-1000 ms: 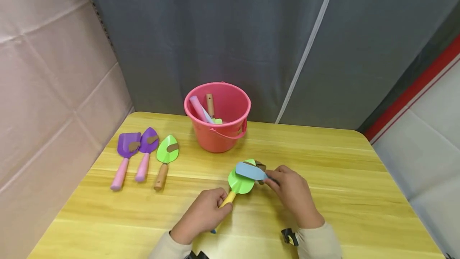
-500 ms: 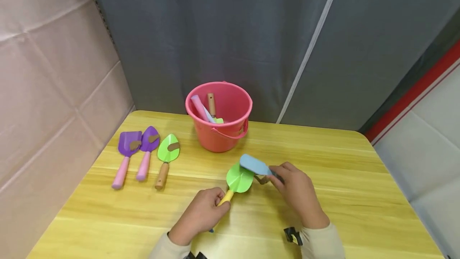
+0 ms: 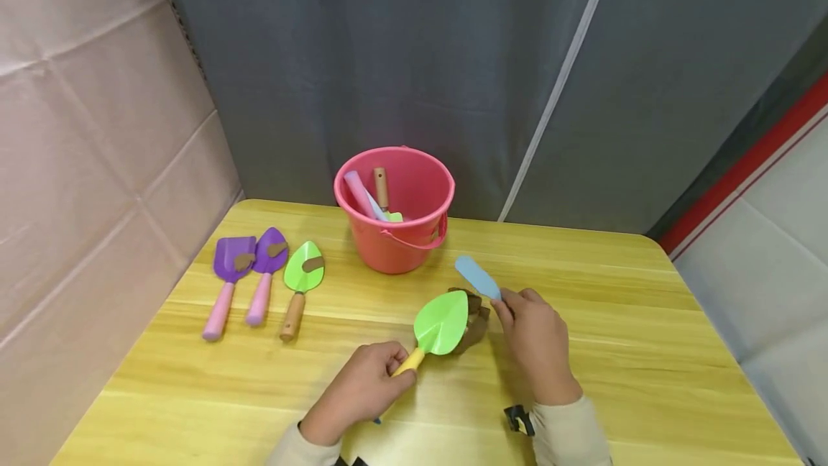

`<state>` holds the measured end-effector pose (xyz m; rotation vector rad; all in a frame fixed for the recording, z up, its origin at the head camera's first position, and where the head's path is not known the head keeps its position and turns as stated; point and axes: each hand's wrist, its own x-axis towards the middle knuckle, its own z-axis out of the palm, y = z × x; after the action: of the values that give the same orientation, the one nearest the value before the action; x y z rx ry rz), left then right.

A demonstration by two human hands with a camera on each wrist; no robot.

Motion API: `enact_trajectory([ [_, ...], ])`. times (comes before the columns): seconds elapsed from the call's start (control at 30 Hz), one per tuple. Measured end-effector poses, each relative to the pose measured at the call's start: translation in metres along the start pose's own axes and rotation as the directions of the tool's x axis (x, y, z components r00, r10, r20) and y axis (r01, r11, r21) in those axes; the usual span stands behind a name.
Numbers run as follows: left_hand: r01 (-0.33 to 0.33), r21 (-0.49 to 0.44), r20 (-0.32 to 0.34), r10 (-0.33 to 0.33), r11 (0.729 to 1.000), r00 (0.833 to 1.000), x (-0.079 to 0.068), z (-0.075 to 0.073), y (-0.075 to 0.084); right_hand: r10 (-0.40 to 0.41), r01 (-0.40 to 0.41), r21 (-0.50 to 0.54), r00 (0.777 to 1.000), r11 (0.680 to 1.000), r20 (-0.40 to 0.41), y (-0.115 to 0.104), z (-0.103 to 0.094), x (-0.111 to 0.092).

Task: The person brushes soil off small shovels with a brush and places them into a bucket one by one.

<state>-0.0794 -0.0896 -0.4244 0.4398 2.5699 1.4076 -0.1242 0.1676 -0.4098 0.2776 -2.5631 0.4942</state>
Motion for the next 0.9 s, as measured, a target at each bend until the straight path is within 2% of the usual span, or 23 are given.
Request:
enact_trajectory([
  [0.07, 0.014, -0.009, -0.006, -0.014, 1.000, 1.000, 0.000, 0.000, -0.001, 0.013, -0.013, 0.008, 1.000, 1.000, 0.002, 0.004, -0.003, 0.001],
  [0.2, 0.024, -0.008, -0.030, -0.024, 1.000, 0.999, 0.002, 0.000, -0.002, -0.018, 0.010, 0.075, 0.995, 0.997, 0.101, 0.003, -0.007, 0.002],
  [0.3, 0.030, -0.005, -0.042, -0.030, 1.000, 0.999, 0.003, 0.001, -0.002, -0.100, 0.081, 0.115, 0.980, 0.990, 0.173, 0.000, -0.006, 0.000],
  [0.43, 0.038, -0.003, -0.053, -0.038, 0.999, 0.998, 0.004, 0.003, -0.001, -0.220, 0.191, 0.139, 0.946, 0.972, 0.240, -0.002, -0.004, 0.000],
  [0.5, 0.034, -0.005, -0.054, -0.034, 0.999, 0.998, 0.004, 0.003, 0.000, -0.207, 0.184, 0.115, 0.949, 0.976, 0.239, -0.003, -0.003, 0.000],
  [0.6, 0.024, -0.004, -0.056, -0.025, 1.000, 0.998, 0.004, 0.004, 0.002, -0.103, 0.099, 0.030, 0.980, 0.995, 0.171, -0.002, -0.003, 0.000],
  [0.67, 0.023, -0.001, -0.057, -0.023, 1.000, 0.998, 0.004, 0.004, 0.002, -0.044, 0.044, -0.003, 0.991, 0.999, 0.125, -0.003, -0.005, 0.000],
  [0.73, 0.025, 0.007, -0.060, -0.025, 1.000, 0.998, 0.004, 0.005, 0.003, -0.044, 0.045, -0.001, 0.992, 0.999, 0.120, -0.004, -0.006, 0.000],
  [0.8, 0.029, 0.011, -0.061, -0.028, 1.000, 0.998, 0.005, 0.005, 0.003, -0.099, 0.095, 0.029, 0.980, 0.995, 0.171, -0.006, -0.007, -0.001],
  [0.9, 0.026, 0.009, -0.065, -0.025, 1.000, 0.998, 0.006, 0.006, 0.003, -0.188, 0.175, 0.072, 0.945, 0.982, 0.269, -0.009, -0.007, -0.001],
])
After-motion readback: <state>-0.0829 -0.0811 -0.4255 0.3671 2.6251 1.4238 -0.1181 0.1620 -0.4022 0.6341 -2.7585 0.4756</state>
